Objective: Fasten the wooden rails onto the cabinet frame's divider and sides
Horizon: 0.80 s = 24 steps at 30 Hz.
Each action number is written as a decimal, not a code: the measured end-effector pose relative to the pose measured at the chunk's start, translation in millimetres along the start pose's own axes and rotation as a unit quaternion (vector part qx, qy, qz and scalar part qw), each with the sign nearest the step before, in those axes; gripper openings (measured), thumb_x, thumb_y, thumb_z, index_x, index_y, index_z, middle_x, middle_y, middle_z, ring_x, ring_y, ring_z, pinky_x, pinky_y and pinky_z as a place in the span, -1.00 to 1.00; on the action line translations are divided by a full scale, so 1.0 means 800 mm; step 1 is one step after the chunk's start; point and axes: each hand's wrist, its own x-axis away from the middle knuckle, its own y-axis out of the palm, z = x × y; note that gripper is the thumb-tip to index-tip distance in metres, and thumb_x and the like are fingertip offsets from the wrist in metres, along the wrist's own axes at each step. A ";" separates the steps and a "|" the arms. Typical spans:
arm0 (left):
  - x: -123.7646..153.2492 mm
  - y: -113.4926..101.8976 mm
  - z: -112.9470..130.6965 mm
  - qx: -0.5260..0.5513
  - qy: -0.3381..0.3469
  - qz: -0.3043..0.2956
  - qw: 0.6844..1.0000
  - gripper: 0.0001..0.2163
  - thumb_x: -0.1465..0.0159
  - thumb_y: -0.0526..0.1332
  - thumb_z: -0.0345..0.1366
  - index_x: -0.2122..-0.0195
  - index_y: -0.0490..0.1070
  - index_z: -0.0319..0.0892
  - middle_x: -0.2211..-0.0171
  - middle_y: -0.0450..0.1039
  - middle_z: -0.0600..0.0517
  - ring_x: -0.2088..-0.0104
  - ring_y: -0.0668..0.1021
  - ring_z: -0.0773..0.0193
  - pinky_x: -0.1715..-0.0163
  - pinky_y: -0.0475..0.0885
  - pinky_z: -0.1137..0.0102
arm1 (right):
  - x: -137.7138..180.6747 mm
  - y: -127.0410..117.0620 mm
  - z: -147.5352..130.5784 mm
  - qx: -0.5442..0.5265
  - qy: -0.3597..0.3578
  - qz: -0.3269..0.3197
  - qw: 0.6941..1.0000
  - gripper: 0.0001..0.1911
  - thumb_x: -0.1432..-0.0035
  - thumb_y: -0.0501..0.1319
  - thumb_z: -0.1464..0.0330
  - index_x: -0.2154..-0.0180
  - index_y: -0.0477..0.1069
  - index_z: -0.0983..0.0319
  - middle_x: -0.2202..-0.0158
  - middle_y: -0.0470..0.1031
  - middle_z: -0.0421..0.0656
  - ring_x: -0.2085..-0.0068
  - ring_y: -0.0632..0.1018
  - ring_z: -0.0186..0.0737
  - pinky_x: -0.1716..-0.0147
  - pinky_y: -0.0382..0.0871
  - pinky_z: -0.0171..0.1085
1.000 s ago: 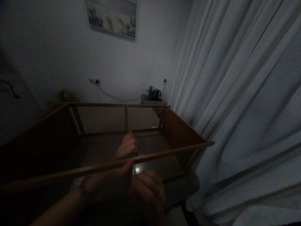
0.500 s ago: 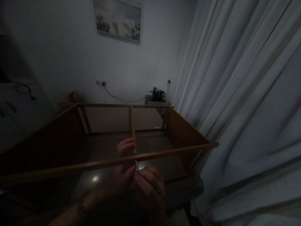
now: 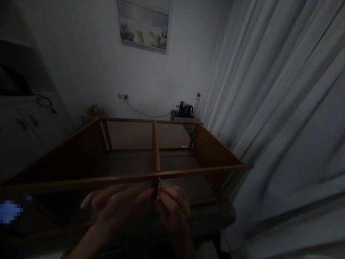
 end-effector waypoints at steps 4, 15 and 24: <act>-0.026 0.066 -0.037 -0.061 0.001 -0.003 0.998 -0.63 -0.30 0.17 -0.38 -0.11 0.37 0.07 0.00 0.53 0.21 0.00 0.41 0.17 -0.15 0.05 0.23 | -0.001 0.000 0.000 0.002 -0.012 -0.002 1.000 -0.84 -0.21 0.17 0.55 0.18 0.40 0.25 0.35 0.53 -0.14 0.32 0.58 -0.29 0.39 0.52 -0.29; -0.044 0.065 -0.031 -0.017 -0.030 0.023 0.999 -0.72 -0.33 0.11 -0.34 -0.03 0.45 0.04 0.11 0.60 0.17 -0.06 0.38 0.14 -0.02 0.18 0.25 | -0.009 -0.001 0.003 -0.024 -0.025 -0.009 0.999 -0.85 -0.22 0.16 0.55 0.17 0.40 0.26 0.36 0.52 -0.13 0.34 0.56 -0.29 0.41 0.52 -0.29; -0.046 0.068 -0.040 0.002 0.010 0.034 0.999 -0.72 -0.34 0.13 -0.38 -0.04 0.44 -0.01 0.10 0.60 0.19 0.13 0.46 0.27 0.14 0.27 0.33 | -0.005 -0.001 0.004 0.006 -0.028 -0.013 1.000 -0.86 -0.23 0.17 0.53 0.18 0.41 0.23 0.37 0.54 -0.13 0.35 0.57 -0.29 0.43 0.54 -0.28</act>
